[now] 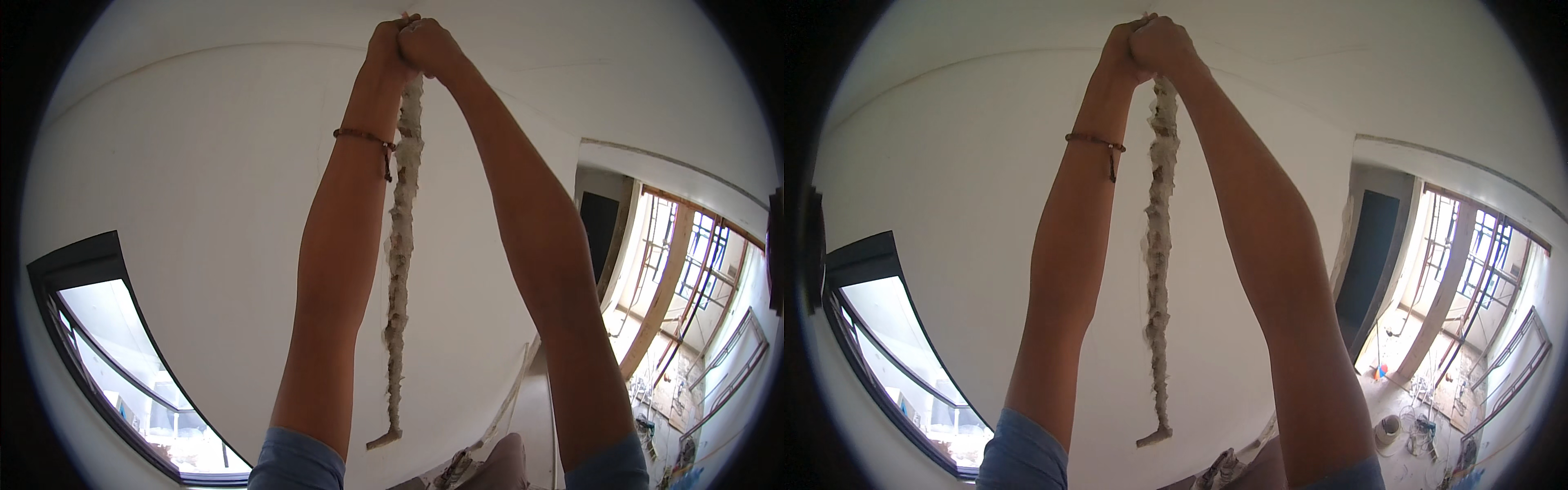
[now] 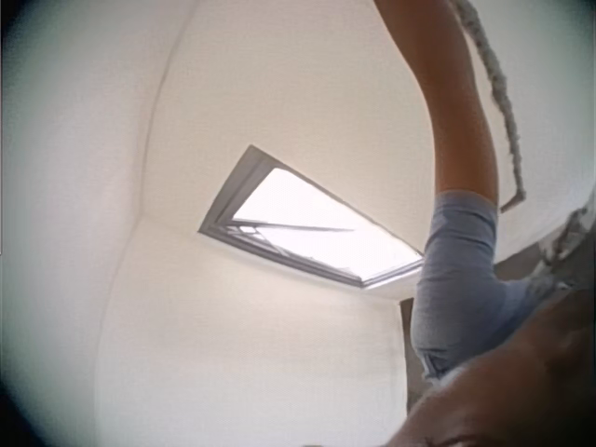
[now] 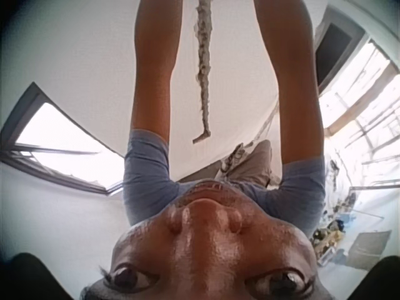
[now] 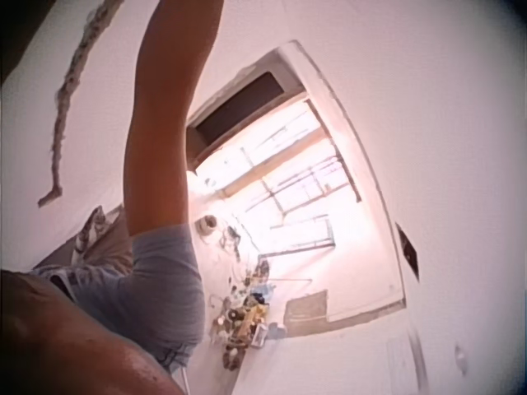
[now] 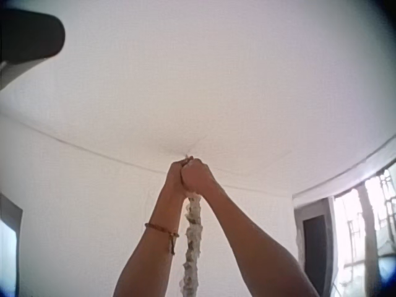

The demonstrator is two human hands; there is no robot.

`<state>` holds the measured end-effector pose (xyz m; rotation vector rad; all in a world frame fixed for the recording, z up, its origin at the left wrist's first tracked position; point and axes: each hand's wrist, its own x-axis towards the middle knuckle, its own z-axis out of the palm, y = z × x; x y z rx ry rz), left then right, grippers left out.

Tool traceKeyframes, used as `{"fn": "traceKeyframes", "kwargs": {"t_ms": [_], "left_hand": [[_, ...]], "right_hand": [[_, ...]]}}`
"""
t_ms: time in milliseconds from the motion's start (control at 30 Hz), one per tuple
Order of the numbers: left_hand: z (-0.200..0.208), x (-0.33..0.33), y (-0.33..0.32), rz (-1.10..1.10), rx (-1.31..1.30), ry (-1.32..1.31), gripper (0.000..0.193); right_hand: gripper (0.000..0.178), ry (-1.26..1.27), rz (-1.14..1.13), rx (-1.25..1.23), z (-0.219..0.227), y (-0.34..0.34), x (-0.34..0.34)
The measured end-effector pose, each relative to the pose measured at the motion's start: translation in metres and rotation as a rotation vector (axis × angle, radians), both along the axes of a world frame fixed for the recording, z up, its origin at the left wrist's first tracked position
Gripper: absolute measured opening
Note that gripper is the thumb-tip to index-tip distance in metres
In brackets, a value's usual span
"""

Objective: The person uses a saw blade by hand to cut a slot into a plaster ceiling while standing on a platform.

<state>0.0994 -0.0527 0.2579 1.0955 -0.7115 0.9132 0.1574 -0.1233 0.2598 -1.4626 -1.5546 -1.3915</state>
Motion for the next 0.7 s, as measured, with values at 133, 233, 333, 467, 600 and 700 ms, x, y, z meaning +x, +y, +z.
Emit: {"fn": "traceKeyframes", "kwargs": {"t_ms": [133, 233, 333, 467, 600, 700], "left_hand": [[-0.070, 0.012, 0.015, 0.136, 0.177, -0.122, 0.022], [-0.097, 0.018, -0.015, -0.070, -0.009, -0.031, 0.021], [-0.079, 0.010, -0.020, 0.090, -0.019, -0.003, 0.019], [-0.009, -0.005, 0.014, -0.036, 0.133, 0.041, 0.020], [0.007, -0.002, 0.017, -0.080, 0.120, 0.050, 0.021], [-0.030, 0.007, 0.011, 0.045, 0.196, -0.023, 0.021]], "right_hand": [[0.023, -0.271, -0.102, 0.144, -0.072, -0.004, 0.005], [0.029, 0.399, 0.489, 0.028, -0.106, -0.026, 0.009], [0.032, 0.355, 0.423, 0.011, -0.084, -0.032, -0.001], [0.036, 0.285, 0.305, -0.025, -0.011, 0.018, 0.005], [0.027, 0.229, 0.262, 0.058, 0.002, 0.019, 0.004], [0.022, 0.096, 0.258, 0.208, -0.028, 0.031, 0.020]]}}
